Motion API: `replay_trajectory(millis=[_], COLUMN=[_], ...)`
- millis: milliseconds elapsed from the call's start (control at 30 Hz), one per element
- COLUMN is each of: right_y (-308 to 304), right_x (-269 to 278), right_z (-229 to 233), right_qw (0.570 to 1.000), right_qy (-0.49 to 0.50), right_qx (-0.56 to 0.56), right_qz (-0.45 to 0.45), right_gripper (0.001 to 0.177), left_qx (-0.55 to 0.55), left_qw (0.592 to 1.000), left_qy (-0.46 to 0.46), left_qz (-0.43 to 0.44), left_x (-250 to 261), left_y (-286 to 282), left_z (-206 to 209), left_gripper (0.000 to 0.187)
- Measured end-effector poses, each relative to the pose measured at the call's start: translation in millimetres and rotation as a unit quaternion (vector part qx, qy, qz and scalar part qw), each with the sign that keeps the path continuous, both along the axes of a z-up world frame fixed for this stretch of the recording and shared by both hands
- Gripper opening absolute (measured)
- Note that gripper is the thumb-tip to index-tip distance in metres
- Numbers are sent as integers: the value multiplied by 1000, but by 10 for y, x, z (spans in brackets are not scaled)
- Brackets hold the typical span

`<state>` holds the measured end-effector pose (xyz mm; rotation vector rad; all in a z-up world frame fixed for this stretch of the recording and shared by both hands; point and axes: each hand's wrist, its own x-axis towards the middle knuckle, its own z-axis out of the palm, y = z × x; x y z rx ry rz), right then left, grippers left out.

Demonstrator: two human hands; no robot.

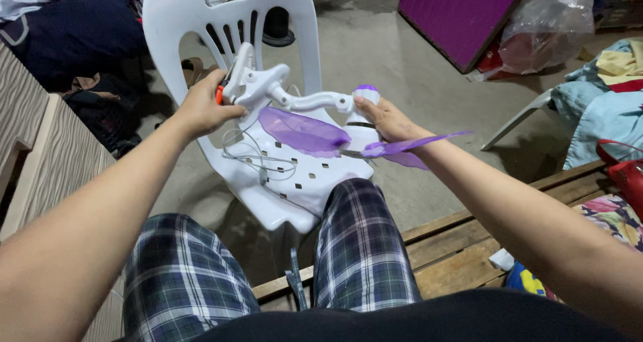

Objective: The person uses a screwdriver to remove screws from the base of a small electric fan, detaches the fan head, and places it on a nearby chair. They then pick up a second fan with green blades and hold it next to the first.

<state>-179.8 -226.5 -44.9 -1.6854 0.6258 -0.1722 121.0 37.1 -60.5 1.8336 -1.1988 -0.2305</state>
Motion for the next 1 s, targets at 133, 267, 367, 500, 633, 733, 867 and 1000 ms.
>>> replay_trajectory(millis=[133, 267, 367, 500, 633, 733, 867, 1000], right_y=[29, 108, 127, 85, -34, -157, -240, -254], right_x=[-3, 10, 60, 160, 217, 212, 205, 400], right_z=[55, 156, 364, 664, 869, 915, 796, 576], right_qw=[999, 990, 983, 980, 976, 972, 964, 955], right_qy=[9, 21, 43, 21, -4, -5, 18, 34], right_qx=[33, 137, 159, 175, 203, 230, 262, 295], right_qz=[7, -37, -81, -96, -77, -55, -28, 1], right_gripper=[52, 58, 60, 59, 58, 57, 56, 55], left_qx=[7, 13, -31, -81, -61, 8, 6, 70], left_qw=[999, 1000, 997, 986, 977, 959, 929, 896], left_qy=[-19, 12, 42, 88, 148, 228, 337, 384], left_qz=[-41, 16, 57, 116, 141, 169, 155, 214], left_x=[119, 166, 121, 89, 10, -121, -308, -373], left_y=[-7, -109, -209, -371, -477, -412, -212, -81], left_z=[34, 8, -102, -226, -302, -414, -646, -993], left_gripper=[65, 57, 52, 46, 46, 39, 29, 27])
